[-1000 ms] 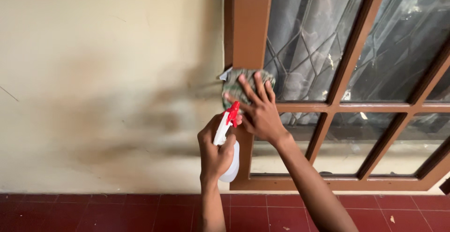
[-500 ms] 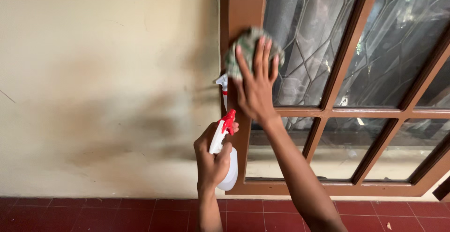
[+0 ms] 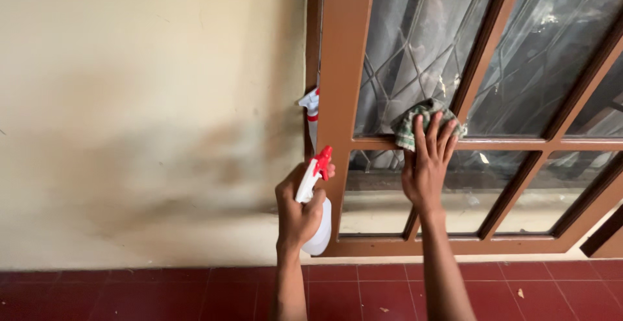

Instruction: The person cleans a multi-pane glass door using a spray bottle and a cloth. They spray the glass and wipe it repeatedly with the cloth, working across different panes of the door.

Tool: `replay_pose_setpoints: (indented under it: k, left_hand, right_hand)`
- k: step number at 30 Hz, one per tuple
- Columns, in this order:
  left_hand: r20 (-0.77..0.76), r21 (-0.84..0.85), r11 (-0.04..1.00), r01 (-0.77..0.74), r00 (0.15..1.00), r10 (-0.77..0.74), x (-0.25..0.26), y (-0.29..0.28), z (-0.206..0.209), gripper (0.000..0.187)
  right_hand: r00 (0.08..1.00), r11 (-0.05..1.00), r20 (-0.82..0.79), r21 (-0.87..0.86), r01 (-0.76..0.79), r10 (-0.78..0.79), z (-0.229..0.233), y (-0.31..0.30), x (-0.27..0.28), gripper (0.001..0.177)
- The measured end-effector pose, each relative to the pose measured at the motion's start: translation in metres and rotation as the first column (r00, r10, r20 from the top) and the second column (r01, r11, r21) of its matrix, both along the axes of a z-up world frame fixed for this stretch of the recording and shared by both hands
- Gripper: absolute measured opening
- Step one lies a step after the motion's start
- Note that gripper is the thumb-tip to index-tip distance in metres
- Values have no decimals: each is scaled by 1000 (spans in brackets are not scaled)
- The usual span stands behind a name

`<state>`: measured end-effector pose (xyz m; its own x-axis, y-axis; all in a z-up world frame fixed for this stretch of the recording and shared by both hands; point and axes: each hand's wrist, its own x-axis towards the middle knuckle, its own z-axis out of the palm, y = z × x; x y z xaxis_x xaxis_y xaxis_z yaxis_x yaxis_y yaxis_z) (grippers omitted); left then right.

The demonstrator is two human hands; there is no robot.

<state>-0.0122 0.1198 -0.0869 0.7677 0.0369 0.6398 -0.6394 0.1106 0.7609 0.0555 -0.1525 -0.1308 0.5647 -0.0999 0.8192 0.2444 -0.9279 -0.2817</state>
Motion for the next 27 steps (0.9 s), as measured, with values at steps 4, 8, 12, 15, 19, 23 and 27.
replay_pose_setpoints:
  k: [4, 8, 12, 15, 19, 23, 27]
  left_hand:
    - [27, 45, 999, 22, 999, -23, -5, 14, -3, 44]
    - [-7, 39, 999, 19, 1000, -19, -11, 30, -7, 45]
    - [8, 47, 999, 13, 1000, -13, -13, 40, -12, 47]
    - [-26, 37, 997, 62, 998, -61, -17, 45, -16, 41]
    - [-45, 32, 998, 45, 998, -43, -22, 55, -16, 55]
    - [-63, -28, 998, 52, 997, -53, -17, 64, -16, 58]
    - [-136, -3, 1000, 29, 990, -29, -17, 72, -23, 55]
  right_hand:
    - [981, 978, 78, 130, 165, -176, -21, 42, 36, 64]
    - [986, 983, 142, 174, 60, -85, -22, 106, 47, 64]
    - [961, 977, 231, 113, -183, 153, -6, 142, 32, 72]
    - [981, 988, 132, -76, -131, 140, -8, 115, 19, 73]
    - [986, 893, 34, -419, 163, -164, -10, 39, 17, 77]
    - [994, 983, -3, -143, 111, -113, -12, -4, 6, 68]
    - [984, 992, 127, 31, 119, -122, -28, 35, 16, 66]
